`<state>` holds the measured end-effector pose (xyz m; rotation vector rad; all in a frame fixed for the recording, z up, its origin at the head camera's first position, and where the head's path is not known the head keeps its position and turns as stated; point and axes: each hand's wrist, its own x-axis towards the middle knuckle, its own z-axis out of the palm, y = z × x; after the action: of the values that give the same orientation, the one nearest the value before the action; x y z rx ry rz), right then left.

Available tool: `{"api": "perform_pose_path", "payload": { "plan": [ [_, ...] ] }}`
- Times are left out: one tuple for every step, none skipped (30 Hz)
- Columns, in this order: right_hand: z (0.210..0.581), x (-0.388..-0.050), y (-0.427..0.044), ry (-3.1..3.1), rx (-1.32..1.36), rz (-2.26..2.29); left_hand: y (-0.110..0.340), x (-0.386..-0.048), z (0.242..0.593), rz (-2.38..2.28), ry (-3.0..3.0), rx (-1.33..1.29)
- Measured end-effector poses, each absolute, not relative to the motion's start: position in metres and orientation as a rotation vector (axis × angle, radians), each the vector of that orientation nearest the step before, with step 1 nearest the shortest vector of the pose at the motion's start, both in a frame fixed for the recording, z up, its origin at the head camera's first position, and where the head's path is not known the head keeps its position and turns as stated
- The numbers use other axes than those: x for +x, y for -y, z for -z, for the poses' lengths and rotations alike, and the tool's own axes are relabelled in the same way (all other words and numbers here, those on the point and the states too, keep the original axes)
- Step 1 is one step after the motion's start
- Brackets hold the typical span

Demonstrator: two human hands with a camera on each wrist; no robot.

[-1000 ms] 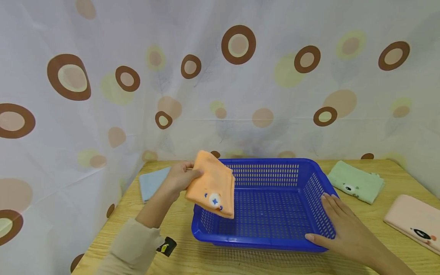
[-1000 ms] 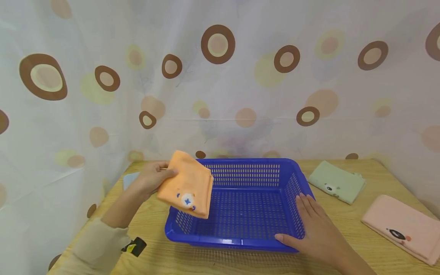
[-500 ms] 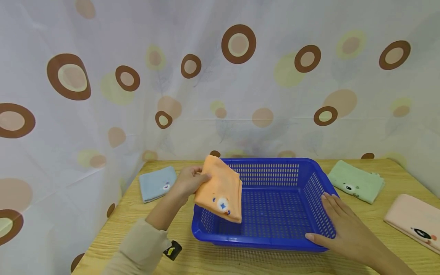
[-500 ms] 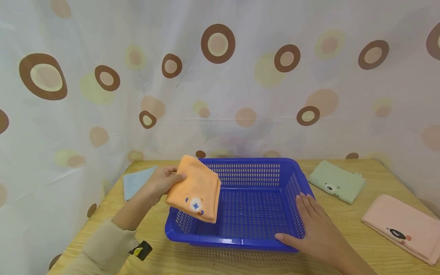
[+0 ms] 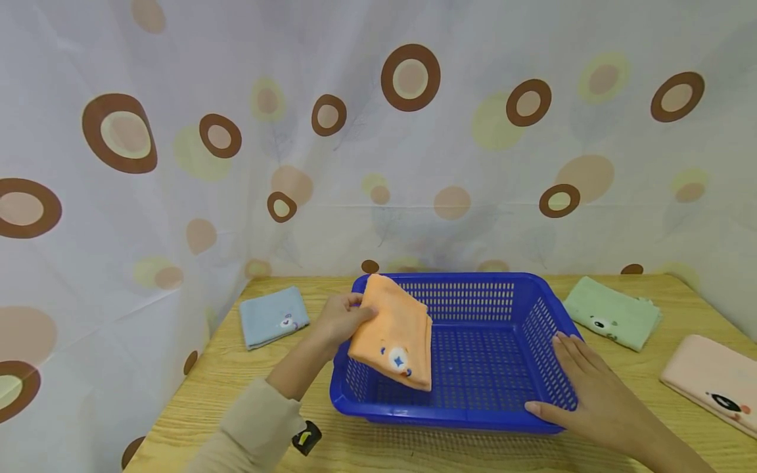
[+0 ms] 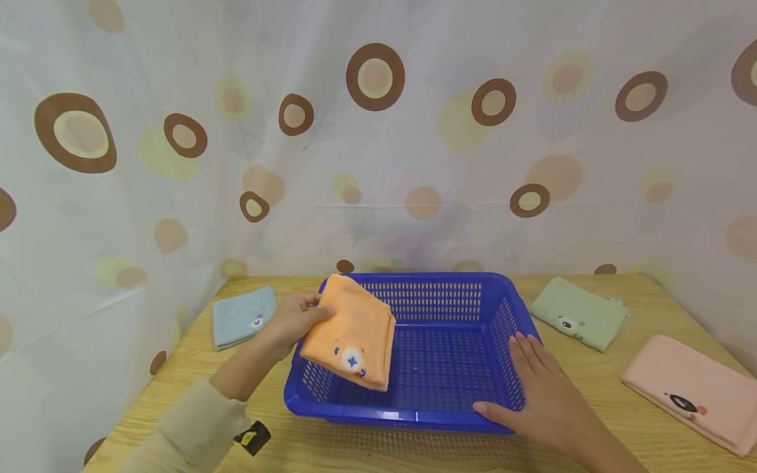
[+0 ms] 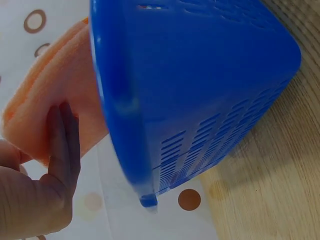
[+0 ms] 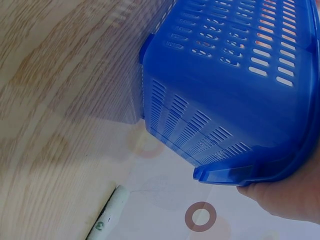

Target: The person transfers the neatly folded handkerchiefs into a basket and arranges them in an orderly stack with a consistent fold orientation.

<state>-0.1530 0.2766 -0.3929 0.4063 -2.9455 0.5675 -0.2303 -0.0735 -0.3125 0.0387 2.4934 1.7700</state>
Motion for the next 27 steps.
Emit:
{"api": "perform_pose_path", "payload": {
  "plan": [
    [0.393, -0.153, -0.277, 2.946, 0.406, -0.567, 0.073, -0.23, 0.314, -1.775, -2.49, 0.044],
    [0.394, -0.153, -0.277, 2.942, 0.41, -0.563, 0.073, -0.231, 0.315, -1.783, -2.487, 0.053],
    [0.394, -0.153, -0.277, 2.943, 0.409, -0.56, 0.072, -0.231, 0.316, -1.794, -2.483, 0.059],
    [0.395, -0.153, -0.277, 2.941, 0.411, -0.557, 0.071, -0.23, 0.317, -1.804, -2.479, 0.065],
    [0.395, -0.153, -0.277, 2.945, 0.406, -0.562, 0.072, -0.232, 0.321, -1.836, -2.462, 0.112],
    [0.395, -0.153, -0.277, 2.94, 0.409, -0.559, 0.072, -0.232, 0.322, -1.851, -2.452, 0.121],
    [0.396, -0.153, -0.277, 2.94, 0.408, -0.559, 0.071, -0.232, 0.324, -1.857, -2.45, 0.128],
    [0.396, -0.153, -0.277, 2.939, 0.408, -0.558, 0.07, -0.232, 0.325, -1.855, -2.453, 0.131],
    [0.396, -0.153, -0.277, 2.943, 0.404, -0.561, 0.07, -0.232, 0.326, -1.854, -2.451, 0.124],
    [0.395, -0.154, -0.277, 2.944, 0.403, -0.561, 0.068, -0.231, 0.327, -1.848, -2.451, 0.116],
    [0.395, -0.154, -0.277, 2.948, 0.4, -0.562, 0.067, -0.231, 0.328, -1.85, -2.452, 0.114],
    [0.396, -0.154, -0.277, 2.948, 0.401, -0.558, 0.065, -0.23, 0.327, -1.826, -2.468, 0.064],
    [0.396, -0.154, -0.277, 2.951, 0.397, -0.556, 0.063, -0.23, 0.328, -1.822, -2.471, 0.06],
    [0.395, -0.154, -0.277, 2.954, 0.394, -0.555, 0.062, -0.229, 0.33, -1.824, -2.469, 0.059],
    [0.395, -0.154, -0.276, 2.957, 0.391, -0.553, 0.061, -0.229, 0.331, -1.832, -2.461, 0.057],
    [0.395, -0.154, -0.276, 2.957, 0.391, -0.55, 0.06, -0.229, 0.333, -1.836, -2.457, 0.057],
    [0.395, -0.153, -0.276, 2.955, 0.392, -0.547, 0.059, -0.229, 0.335, -1.843, -2.453, 0.061],
    [0.395, -0.153, -0.276, 2.953, 0.392, -0.545, 0.058, -0.229, 0.336, -1.841, -2.451, 0.059],
    [0.395, -0.153, -0.276, 2.952, 0.391, -0.545, 0.058, -0.228, 0.337, -1.843, -2.445, 0.069],
    [0.394, -0.152, -0.275, 2.952, 0.392, -0.546, 0.057, -0.228, 0.338, -1.844, -2.44, 0.069],
    [0.394, -0.152, -0.275, 2.951, 0.393, -0.547, 0.056, -0.228, 0.339, -1.843, -2.438, 0.074],
    [0.395, -0.152, -0.275, 2.95, 0.394, -0.548, 0.055, -0.227, 0.339, -1.841, -2.435, 0.078],
    [0.395, -0.152, -0.275, 2.948, 0.396, -0.548, 0.055, -0.227, 0.34, -1.837, -2.436, 0.088],
    [0.395, -0.152, -0.276, 2.946, 0.399, -0.548, 0.054, -0.227, 0.341, -1.832, -2.435, 0.092],
    [0.395, -0.152, -0.276, 2.945, 0.401, -0.545, 0.053, -0.227, 0.342, -1.826, -2.435, 0.099],
    [0.395, -0.152, -0.276, 2.944, 0.404, -0.542, 0.052, -0.227, 0.342, -1.823, -2.434, 0.098],
    [0.396, -0.152, -0.276, 2.942, 0.407, -0.54, 0.051, -0.227, 0.344, -1.818, -2.432, 0.1]
  ]
}}
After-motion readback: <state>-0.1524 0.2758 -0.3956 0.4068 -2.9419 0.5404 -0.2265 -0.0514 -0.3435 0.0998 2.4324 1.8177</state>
